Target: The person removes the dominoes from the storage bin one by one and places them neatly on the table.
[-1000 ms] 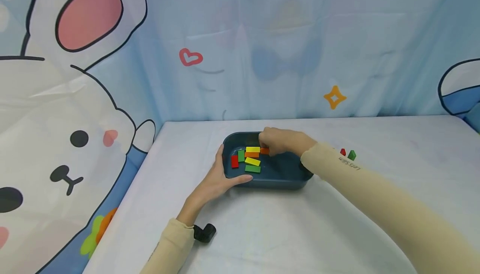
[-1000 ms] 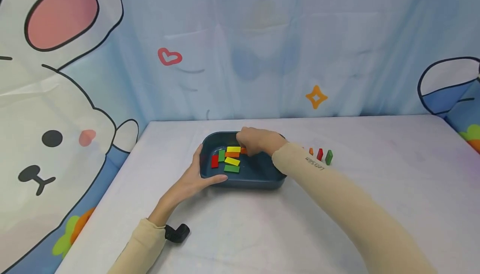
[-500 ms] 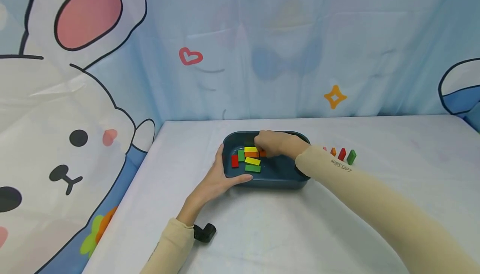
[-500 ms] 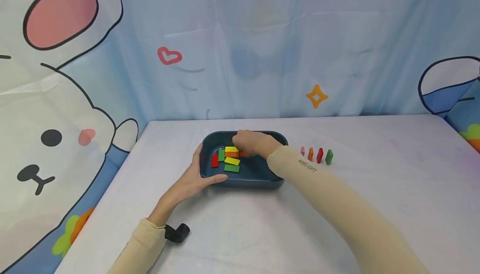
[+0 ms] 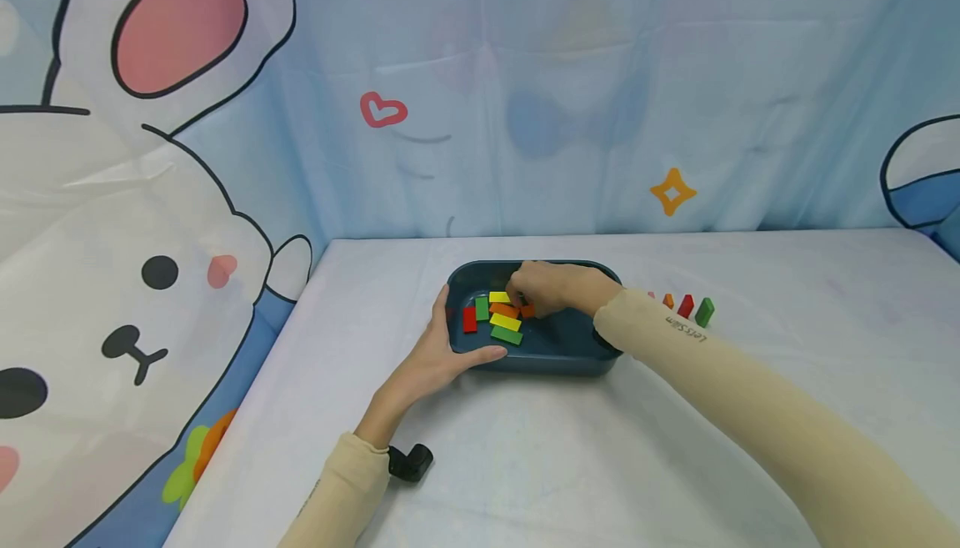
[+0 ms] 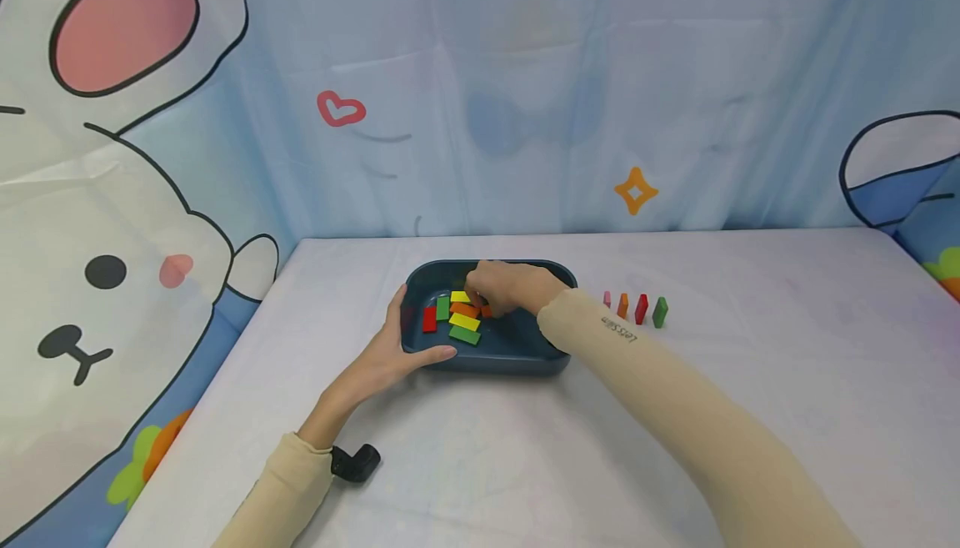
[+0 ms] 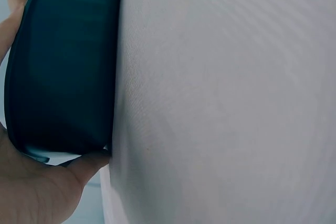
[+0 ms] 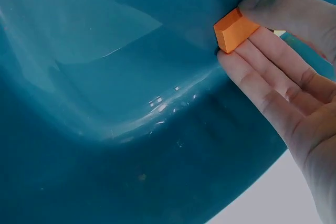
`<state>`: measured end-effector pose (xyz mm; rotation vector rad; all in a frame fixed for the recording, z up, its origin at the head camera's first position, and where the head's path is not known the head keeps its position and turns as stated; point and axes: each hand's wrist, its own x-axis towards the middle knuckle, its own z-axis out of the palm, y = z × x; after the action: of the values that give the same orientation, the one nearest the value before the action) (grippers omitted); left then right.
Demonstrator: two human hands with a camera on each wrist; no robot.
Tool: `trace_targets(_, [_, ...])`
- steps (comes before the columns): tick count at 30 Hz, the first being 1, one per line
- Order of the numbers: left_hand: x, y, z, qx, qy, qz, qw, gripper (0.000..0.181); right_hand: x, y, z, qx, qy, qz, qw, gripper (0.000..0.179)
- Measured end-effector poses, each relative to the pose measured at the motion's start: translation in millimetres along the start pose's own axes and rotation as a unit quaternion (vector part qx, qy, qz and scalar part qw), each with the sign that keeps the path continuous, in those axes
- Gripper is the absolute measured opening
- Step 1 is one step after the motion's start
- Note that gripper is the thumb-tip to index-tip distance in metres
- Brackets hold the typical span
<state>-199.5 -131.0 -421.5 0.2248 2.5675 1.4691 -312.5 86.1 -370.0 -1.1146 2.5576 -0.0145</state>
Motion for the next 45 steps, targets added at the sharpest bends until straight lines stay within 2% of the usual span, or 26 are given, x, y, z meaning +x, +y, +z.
trace_targets(4, [0.6, 1.3, -0.3, 0.001, 0.001, -0.002, 1.0000, 0.130, 0.3, 0.1, -1.0, 0.001, -0.007, 0.006, 1.0000, 0.027])
trace_targets(10, [0.9, 0.9, 0.1, 0.003, 0.003, -0.001, 1.0000, 0.128, 0.0, -1.5, -0.9, 0.009, -0.017, 0.010, 0.9998, 0.019])
trace_targets(20, [1.3, -1.2, 4.7, 0.006, 0.000, -0.001, 1.0000, 0.129, -8.2, 0.2, -0.2, 0.030, -0.025, 0.007, 0.9992, 0.024])
trace_targets(23, [1.4, -1.0, 5.0, 0.002, -0.002, -0.002, 1.0000, 0.128, -15.9, 2.3, -7.3, 0.048, -0.006, -0.017, 0.9987, 0.025])
trace_targets(26, [1.2, -0.1, 3.7, -0.006, 0.002, -0.003, 1.0000, 0.127, -28.0, 3.2, -19.7, 0.074, 0.038, -0.046, 0.9955, 0.026])
trace_targets(30, [0.6, -0.1, 0.8, -0.009, 0.007, -0.007, 0.9999, 0.126, -51.9, 1.8, -33.4, 0.128, 0.095, -0.079, 0.9841, 0.026])
trace_targets(35, [0.3, 0.5, 0.0, 0.001, 0.008, -0.011, 0.9999, 0.126, -94.6, -0.1, -35.7, 0.203, 0.134, -0.104, 0.9645, 0.025])
trace_targets(40, [1.0, 0.2, 0.9, -0.007, 0.012, 0.003, 0.9999, 0.127, -134.9, 7.4, -21.5, 0.253, 0.179, -0.101, 0.9453, 0.027])
trace_targets(45, [1.2, 2.1, 3.6, -0.005, 0.012, 0.012, 0.9998, 0.129, -171.1, 24.6, 5.7, 0.279, 0.261, -0.075, 0.9211, 0.032])
